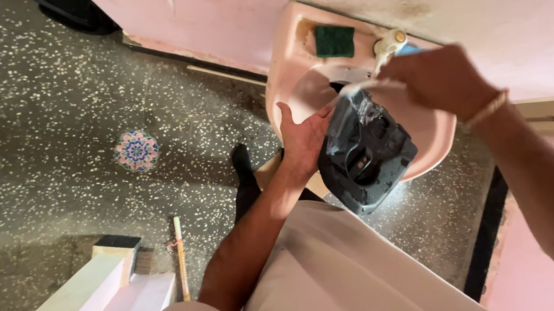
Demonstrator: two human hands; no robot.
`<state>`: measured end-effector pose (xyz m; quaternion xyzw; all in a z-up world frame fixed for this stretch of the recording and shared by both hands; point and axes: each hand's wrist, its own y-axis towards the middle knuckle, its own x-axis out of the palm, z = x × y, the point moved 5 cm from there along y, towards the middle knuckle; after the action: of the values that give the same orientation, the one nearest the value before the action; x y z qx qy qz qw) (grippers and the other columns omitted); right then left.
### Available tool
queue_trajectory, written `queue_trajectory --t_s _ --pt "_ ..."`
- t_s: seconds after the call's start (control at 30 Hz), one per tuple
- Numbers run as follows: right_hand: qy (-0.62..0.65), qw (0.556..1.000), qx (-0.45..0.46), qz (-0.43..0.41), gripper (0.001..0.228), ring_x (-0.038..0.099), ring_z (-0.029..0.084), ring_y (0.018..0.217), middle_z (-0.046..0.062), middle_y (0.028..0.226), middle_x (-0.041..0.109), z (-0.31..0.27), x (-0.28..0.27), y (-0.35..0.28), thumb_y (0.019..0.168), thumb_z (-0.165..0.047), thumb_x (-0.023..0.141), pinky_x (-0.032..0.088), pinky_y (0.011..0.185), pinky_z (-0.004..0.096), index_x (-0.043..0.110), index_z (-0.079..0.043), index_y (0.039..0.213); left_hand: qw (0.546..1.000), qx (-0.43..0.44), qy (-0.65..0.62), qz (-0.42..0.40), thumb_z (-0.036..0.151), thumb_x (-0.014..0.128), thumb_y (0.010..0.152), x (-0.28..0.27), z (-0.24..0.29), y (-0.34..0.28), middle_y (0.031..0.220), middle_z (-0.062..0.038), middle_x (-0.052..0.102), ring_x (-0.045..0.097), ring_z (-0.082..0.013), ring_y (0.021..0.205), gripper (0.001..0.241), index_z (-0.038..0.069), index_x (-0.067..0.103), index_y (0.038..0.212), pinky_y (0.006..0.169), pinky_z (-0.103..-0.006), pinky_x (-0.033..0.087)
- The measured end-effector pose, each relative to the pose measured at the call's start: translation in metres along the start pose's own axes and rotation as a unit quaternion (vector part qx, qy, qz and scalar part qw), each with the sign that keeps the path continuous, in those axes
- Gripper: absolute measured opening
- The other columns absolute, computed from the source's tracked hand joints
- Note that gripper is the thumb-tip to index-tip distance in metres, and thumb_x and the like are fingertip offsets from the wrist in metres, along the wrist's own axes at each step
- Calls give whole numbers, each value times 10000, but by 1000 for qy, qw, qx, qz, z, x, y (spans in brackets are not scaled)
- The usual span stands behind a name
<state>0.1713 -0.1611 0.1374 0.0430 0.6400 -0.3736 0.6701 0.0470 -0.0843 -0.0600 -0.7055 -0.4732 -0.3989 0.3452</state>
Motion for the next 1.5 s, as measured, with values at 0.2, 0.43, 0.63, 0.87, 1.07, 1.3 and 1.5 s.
queue_trajectory --t_s 0.2,0.43,0.63,0.87,1.07,1.3,1.5 --pt "120 969 -178 122 422 732 159 770 -52 1032 787 -44 -10 -27 795 -50 558 529 512 323 753 -264 1102 995 -23 -1 -101 1009 237 821 14 -1 -1 1416 -220 591 600 -350 1252 1288 -83 450 1470 1086 -450 456" --pt "126 989 14 72 325 616 150 507 33 938 763 -12 15 -28 1038 -26 524 450 443 338 789 -198 1114 998 22 47 -32 1001 213 870 30 -3 1 1418 -245 582 604 -365 1277 1265 -82 437 1486 1128 -459 449" --pt "209 939 -115 248 320 574 177 583 10 681 628 -41 27 -53 996 65 604 489 549 380 802 -164 892 993 21 101 -55 983 223 887 46 6 2 1407 -270 586 598 -392 1269 1242 -71 456 1502 1134 -487 450" --pt "260 920 -1 293 225 645 202 582 27 803 726 -57 36 -57 954 -4 639 482 495 369 787 -173 939 986 -7 97 -132 957 242 917 53 20 6 1413 -285 585 604 -420 1237 1176 -52 472 1476 1085 -515 481" --pt "316 901 71 291 246 708 204 724 -10 912 720 -50 50 -65 983 -3 581 548 605 359 741 -173 1060 993 13 100 -65 940 230 922 50 22 11 1442 -265 547 571 -414 1292 1152 -51 468 1459 1136 -517 448" --pt "297 909 98 277 320 713 250 715 28 948 743 -50 51 -68 904 32 564 561 589 381 748 -172 1068 987 8 102 -124 934 241 946 52 27 11 1515 -254 507 536 -422 1370 1143 -43 433 1508 1192 -540 411" --pt "343 891 92 284 285 716 275 701 42 866 730 -50 58 -73 901 21 559 549 558 418 742 -155 1030 989 -2 120 -82 950 244 886 47 35 13 1527 -257 472 503 -423 1384 1177 -28 416 1517 1189 -543 389"
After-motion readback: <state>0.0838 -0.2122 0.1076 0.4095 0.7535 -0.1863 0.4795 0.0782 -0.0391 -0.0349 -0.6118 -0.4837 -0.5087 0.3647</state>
